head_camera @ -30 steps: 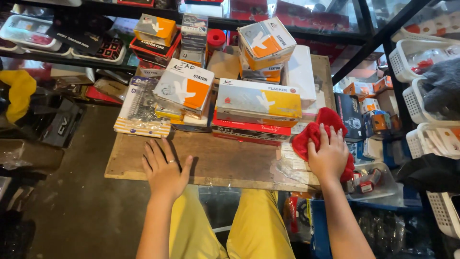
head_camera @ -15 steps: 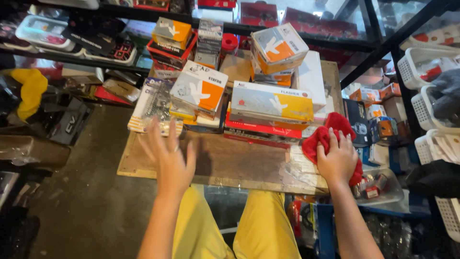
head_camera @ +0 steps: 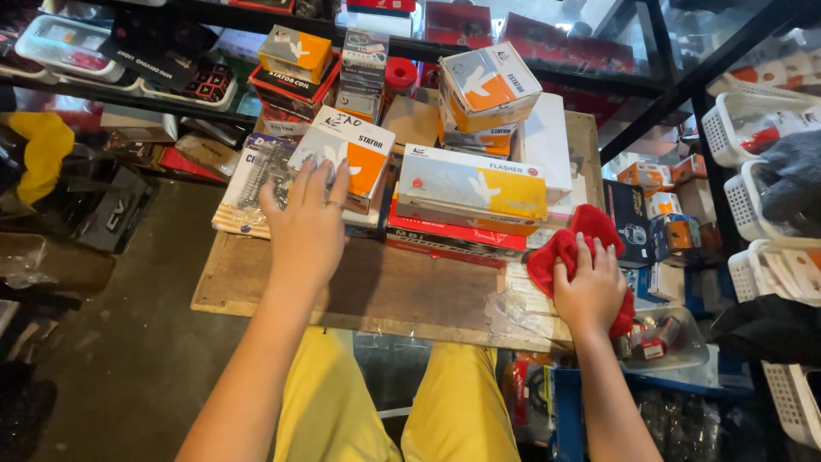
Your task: Cleaning and organizing boxes of motorcycle parts on a workbench.
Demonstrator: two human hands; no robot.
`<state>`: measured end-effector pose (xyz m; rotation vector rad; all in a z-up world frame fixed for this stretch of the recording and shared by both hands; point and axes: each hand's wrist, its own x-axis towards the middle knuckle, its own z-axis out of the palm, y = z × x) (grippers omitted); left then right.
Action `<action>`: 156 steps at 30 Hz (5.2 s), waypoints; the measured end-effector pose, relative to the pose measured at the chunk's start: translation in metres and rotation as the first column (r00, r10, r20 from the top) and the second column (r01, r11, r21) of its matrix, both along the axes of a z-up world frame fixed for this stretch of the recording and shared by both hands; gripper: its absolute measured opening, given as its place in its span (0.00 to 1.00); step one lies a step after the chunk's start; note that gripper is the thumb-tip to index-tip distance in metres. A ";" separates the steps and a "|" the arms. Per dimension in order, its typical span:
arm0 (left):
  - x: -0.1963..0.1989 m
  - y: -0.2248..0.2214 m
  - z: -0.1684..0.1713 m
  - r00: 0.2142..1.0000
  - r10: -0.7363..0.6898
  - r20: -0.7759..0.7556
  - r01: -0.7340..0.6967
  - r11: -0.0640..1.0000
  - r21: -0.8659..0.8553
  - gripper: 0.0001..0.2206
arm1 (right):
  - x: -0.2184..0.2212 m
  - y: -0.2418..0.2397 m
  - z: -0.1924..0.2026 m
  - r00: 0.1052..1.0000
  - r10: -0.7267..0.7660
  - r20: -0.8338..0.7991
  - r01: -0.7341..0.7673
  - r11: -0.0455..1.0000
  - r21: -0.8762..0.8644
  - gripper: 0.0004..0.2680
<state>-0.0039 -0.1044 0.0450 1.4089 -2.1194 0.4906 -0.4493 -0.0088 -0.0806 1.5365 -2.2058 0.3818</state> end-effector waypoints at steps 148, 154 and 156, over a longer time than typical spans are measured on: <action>0.091 -0.002 -0.112 0.740 0.673 -0.007 -0.652 0.719 0.239 0.22 | -0.037 -0.049 0.014 0.581 0.227 0.782 0.205 0.889 -0.410 0.05; 0.068 0.010 -0.080 0.747 0.645 -0.161 -0.612 0.762 0.213 0.25 | -0.037 -0.048 0.022 0.506 0.249 0.826 0.310 0.841 -0.443 0.14; 0.047 0.021 -0.051 0.791 0.406 -0.458 -0.444 0.895 0.027 0.25 | -0.037 -0.050 0.024 0.459 0.195 0.867 0.372 0.844 -0.387 0.17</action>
